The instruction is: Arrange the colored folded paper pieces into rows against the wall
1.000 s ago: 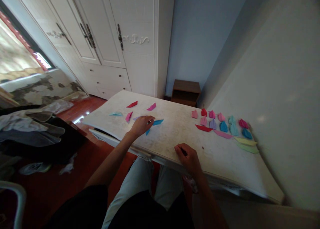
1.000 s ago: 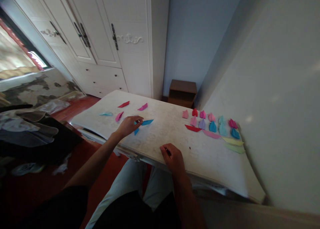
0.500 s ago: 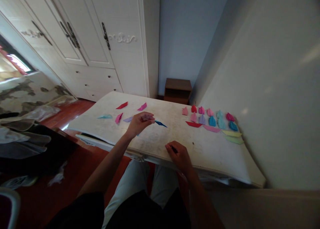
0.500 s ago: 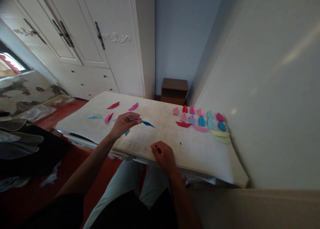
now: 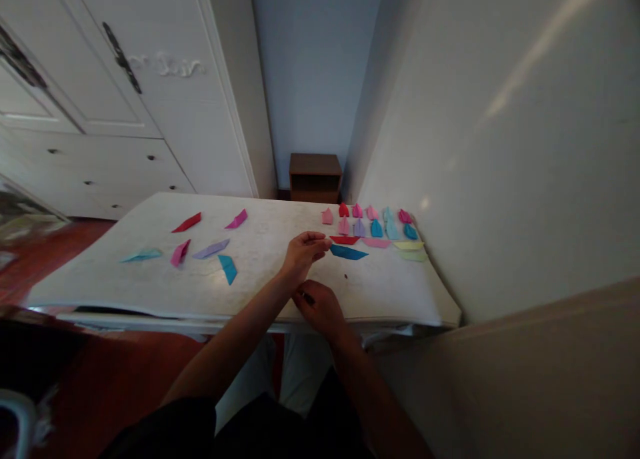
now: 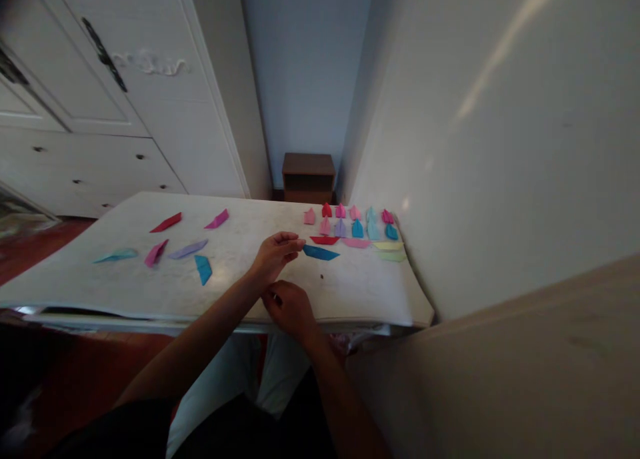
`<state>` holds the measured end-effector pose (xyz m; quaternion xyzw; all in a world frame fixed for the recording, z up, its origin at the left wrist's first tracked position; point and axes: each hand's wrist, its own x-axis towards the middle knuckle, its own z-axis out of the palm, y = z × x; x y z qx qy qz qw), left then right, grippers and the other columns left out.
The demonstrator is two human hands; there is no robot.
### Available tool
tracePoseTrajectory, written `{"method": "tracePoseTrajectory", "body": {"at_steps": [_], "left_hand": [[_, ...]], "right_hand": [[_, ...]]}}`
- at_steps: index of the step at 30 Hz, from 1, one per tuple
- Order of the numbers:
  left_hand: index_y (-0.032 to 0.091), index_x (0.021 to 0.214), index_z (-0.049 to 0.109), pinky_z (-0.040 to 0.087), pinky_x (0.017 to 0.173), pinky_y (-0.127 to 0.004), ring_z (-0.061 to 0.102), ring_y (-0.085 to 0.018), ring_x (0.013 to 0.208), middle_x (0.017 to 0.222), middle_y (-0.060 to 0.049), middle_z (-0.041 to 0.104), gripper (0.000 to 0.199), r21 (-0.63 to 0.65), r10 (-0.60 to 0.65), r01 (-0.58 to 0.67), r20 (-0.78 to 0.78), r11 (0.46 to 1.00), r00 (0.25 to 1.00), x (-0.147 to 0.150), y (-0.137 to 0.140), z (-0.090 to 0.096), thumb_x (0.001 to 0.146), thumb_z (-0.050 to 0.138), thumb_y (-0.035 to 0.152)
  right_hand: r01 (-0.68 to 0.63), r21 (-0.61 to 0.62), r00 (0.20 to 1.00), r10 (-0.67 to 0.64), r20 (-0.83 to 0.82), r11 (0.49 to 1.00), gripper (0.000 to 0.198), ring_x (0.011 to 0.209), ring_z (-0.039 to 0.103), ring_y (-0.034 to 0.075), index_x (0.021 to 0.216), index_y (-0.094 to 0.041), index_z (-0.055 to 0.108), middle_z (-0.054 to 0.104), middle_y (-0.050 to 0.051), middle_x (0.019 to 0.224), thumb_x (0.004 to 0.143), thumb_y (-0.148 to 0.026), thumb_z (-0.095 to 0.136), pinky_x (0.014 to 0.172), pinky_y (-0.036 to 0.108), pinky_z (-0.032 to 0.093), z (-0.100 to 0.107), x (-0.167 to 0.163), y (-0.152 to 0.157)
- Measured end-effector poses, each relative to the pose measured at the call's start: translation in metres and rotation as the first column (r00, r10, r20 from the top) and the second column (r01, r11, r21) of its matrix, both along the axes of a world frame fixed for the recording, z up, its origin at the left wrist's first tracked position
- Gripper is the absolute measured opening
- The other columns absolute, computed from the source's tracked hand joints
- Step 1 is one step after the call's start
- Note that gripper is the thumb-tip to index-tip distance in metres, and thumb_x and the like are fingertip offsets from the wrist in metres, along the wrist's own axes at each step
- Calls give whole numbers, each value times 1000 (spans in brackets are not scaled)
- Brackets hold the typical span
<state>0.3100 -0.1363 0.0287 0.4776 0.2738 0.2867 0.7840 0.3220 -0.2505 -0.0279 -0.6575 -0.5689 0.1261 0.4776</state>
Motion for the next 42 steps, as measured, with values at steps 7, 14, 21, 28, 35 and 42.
{"method": "tracePoseTrajectory", "body": {"at_steps": [7,14,21,28,35,42], "left_hand": [[14,77,59,55,64,-26,63,-10,62,70,-1,67,37,64,-114,117,-57,991,992,57,-11,-3,55,86,25],[13,71,59,53,50,-23,62,-12,55,61,-1,64,23,285,-232,300,-251,910,940,91,-22,-15,61,79,11],[14,76,61,50,54,-23,63,-12,55,72,-1,67,11,585,-152,385,-408,714,900,89,-14,-28,70,70,15],[20,96,71,48,91,-35,63,-25,100,104,-6,67,32,808,-124,506,-493,302,861,87,-16,-18,69,79,35],[24,108,71,51,77,-37,64,-28,95,115,-11,60,33,745,34,662,-661,-83,749,102,-33,-20,85,61,46],[20,113,67,51,72,-36,63,-28,93,116,-13,56,34,751,117,651,-640,-112,759,109,-33,-23,91,52,41]], "right_hand": [[102,41,994,-100,-38,994,15,63,50,14,68,-19,52,56,2,67,83,-19,50,59,25,34,1,1,-8],[144,32,987,-141,-74,989,13,60,49,14,66,-19,51,55,1,65,79,-17,50,56,25,33,0,3,-9],[137,-18,991,-137,6,990,11,63,53,15,66,-18,56,60,2,67,74,-11,55,60,25,37,-2,2,-7],[100,-43,992,-96,83,994,13,66,58,17,65,-19,59,64,3,68,74,-9,57,61,26,39,-2,2,-6],[103,-11,988,-101,115,995,16,64,58,17,61,-20,58,64,4,66,73,-10,57,61,26,40,-2,3,-10],[84,28,986,-87,144,996,16,64,58,17,60,-20,57,63,3,65,73,-11,60,60,26,40,-2,3,-11]]}}
